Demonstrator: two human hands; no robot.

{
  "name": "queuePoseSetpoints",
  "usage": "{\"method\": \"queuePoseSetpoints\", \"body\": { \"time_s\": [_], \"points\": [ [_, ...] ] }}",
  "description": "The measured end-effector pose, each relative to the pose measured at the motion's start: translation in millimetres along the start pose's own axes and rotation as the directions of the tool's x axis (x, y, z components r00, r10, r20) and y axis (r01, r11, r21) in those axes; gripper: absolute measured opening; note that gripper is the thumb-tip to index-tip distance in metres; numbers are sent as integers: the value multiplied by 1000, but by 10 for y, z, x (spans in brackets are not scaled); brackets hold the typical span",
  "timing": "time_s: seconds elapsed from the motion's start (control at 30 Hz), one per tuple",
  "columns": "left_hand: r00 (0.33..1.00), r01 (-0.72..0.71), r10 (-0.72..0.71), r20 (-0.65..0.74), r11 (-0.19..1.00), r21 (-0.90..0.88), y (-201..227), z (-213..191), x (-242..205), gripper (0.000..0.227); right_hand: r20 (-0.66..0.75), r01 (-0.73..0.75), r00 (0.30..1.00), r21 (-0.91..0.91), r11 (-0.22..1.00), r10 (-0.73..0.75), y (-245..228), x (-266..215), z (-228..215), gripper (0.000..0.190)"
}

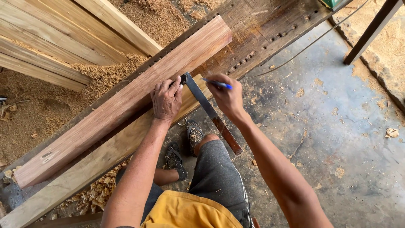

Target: Using a square and a pen to mark lines on wooden planks on a workbench.

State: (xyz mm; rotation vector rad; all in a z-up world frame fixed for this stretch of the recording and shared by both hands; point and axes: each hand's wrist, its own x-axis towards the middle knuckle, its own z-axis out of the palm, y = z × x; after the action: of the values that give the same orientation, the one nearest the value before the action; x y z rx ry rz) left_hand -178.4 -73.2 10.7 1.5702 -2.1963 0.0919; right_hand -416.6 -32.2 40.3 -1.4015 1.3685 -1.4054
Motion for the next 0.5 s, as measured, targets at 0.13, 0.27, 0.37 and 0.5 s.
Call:
{"method": "queuePoseSetpoints", "body": {
  "time_s": [0.13, 0.27, 0.37, 0.5],
  "points": [
    [1000, -14, 14, 4, 1000, 3, -5, -12, 9, 35, 78, 69, 995, -156, 985, -57, 6, 327, 218, 15],
    [1000, -23, 23, -3, 1000, 15, 14, -35, 3, 35, 197, 121, 978, -293, 948, -64, -140, 394, 196, 16],
    [1000, -15, 15, 9, 1000, -6, 30, -68, 2, 35, 281, 156, 958, -349, 924, -55, -306, 371, 71, 15],
    [1000, -7, 7, 10, 1000, 0, 25, -42, 12, 35, 360, 186, 932, -415, 891, -27, -224, 216, -135, 12]
  ]
}}
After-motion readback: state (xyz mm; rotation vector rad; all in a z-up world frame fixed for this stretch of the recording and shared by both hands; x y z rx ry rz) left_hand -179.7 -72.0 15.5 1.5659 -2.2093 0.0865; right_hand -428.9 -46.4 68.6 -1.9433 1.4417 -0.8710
